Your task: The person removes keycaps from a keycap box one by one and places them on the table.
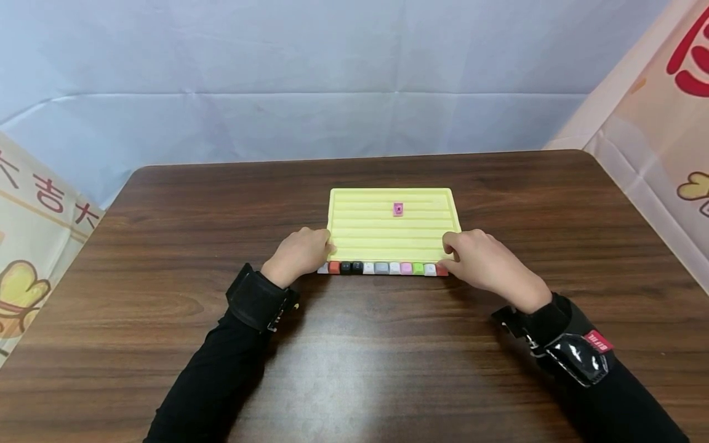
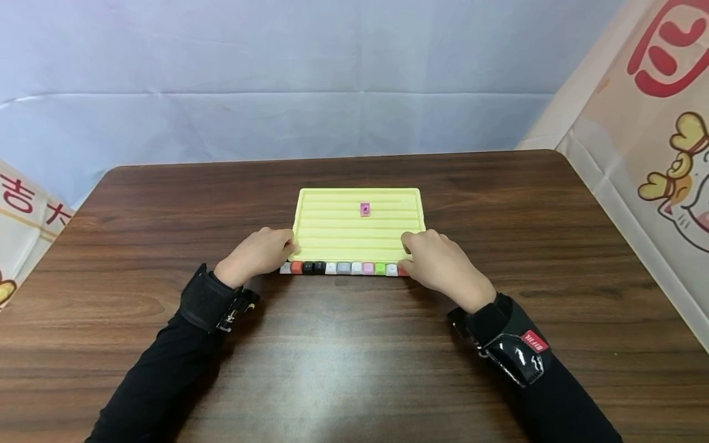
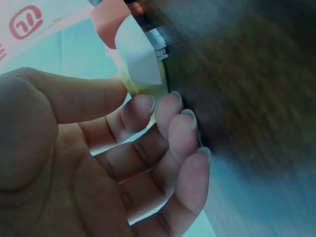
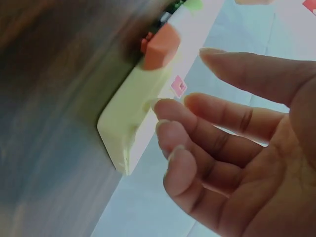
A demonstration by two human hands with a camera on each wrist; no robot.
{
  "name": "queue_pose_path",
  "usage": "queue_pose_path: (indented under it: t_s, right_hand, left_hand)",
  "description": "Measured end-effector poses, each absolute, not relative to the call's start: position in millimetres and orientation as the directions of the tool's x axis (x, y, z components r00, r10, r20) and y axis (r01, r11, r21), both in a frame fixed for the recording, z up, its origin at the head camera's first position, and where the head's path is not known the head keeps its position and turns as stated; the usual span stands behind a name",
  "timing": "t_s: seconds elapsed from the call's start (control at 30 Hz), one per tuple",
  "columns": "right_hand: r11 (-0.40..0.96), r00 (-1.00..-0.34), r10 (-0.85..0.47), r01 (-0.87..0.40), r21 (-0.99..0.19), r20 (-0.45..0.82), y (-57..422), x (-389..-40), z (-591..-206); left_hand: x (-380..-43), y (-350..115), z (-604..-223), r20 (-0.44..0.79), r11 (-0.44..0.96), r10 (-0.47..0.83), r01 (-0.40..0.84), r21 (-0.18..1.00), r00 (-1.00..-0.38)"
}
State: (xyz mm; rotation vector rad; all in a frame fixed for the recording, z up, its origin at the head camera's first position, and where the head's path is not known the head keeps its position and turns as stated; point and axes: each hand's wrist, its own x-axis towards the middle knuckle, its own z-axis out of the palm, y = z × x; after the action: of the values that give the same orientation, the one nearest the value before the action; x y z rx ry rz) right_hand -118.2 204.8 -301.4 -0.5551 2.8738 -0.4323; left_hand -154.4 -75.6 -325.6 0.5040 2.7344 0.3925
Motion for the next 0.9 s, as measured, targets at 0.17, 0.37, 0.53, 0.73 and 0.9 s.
queue_pose_path:
  t_s: [0.17,0.37,0.53,0.73,0.9]
  right_hand:
    - [0.874,-0.908,-0.406,-0.355,-0.332,-0.099,208,-122,-298]
    - [0.858,-0.902,-0.425,-0.374,-0.352,-0.077,206,-128,-294]
    - [0.853,-0.902,-0.429,-0.384,-0.353,-0.057,201,-135,-291]
    - [0.851,-0.900,-0.432,-0.383,-0.359,-0.065,192,-147,-291]
    - [0.847,-0.898,-0.432,-0.376,-0.375,-0.076,185,-156,-291]
  left_hand:
    - [-155,-76,-327,-0.271,0.901,0.383,0.292,0.322,-0.883]
    - [-156,-76,-327,-0.269,0.901,0.380,0.288,0.323,-0.885]
    - [-155,-76,-326,-0.268,0.899,0.380,0.285,0.332,-0.885]
    - [-154,-75,-326,-0.277,0.899,0.376,0.275,0.341,-0.884]
    - [-154,-76,-326,-0.276,0.897,0.378,0.276,0.344,-0.884]
